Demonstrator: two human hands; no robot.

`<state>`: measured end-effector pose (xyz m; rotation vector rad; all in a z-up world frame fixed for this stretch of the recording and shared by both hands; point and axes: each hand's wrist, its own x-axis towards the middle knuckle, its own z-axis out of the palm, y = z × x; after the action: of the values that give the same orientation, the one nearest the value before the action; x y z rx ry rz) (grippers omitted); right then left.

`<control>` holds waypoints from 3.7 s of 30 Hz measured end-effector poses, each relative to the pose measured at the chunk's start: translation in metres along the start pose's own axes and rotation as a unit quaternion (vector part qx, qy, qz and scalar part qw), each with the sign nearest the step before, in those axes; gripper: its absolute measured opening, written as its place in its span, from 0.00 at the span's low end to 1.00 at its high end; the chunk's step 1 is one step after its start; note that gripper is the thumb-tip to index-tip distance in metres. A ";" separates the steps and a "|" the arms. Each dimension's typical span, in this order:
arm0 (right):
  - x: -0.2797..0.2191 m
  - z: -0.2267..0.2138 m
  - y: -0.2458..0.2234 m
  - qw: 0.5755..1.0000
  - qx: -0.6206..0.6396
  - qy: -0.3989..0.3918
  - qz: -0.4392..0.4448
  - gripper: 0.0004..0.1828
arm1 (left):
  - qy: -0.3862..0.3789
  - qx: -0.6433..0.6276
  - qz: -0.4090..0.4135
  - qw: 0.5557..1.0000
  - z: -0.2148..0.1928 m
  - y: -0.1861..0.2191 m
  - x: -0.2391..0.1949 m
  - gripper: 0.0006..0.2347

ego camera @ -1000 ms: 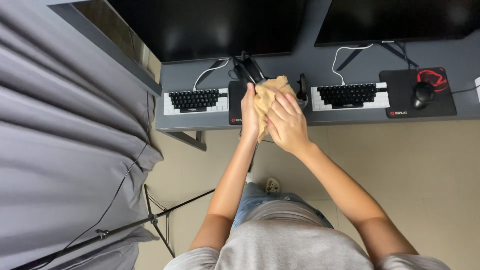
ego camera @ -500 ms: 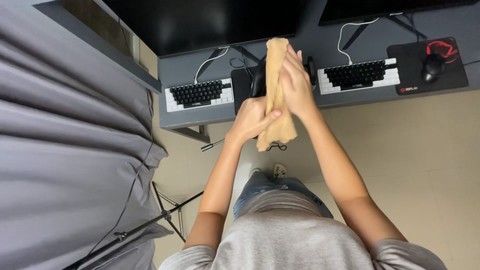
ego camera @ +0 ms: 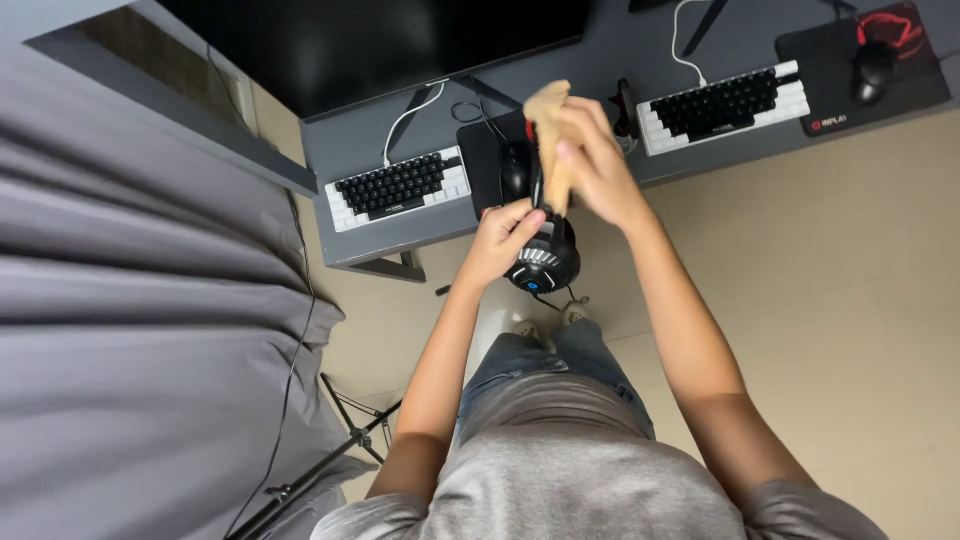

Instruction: The person cleans a computer desk setup using a cloth. They wipe the keyboard, mouse, mousepad, and headphones, moving items aside to reach the surfaces underneath. The person also sprays a cleaning solution onto the cloth before wiping the keyboard again.

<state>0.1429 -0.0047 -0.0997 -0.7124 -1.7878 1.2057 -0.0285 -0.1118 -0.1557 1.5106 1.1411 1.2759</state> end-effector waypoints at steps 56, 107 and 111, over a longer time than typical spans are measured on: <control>-0.053 -0.080 0.082 0.976 0.007 -0.208 0.071 0.29 | 0.416 0.034 -0.018 0.908 0.166 0.013 0.050 0.18; -0.064 -0.171 0.132 0.907 0.284 0.183 0.253 0.24 | 0.279 -0.644 -0.070 0.709 0.198 -0.049 0.046 0.26; -0.063 -0.188 0.136 0.943 0.161 0.181 0.227 0.34 | 0.363 -0.560 -0.079 0.740 0.183 -0.042 0.037 0.24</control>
<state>0.3383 0.0795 -0.2125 -1.1047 -1.1180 1.5088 0.1496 -0.0727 -0.2129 -0.0191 0.6002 1.9574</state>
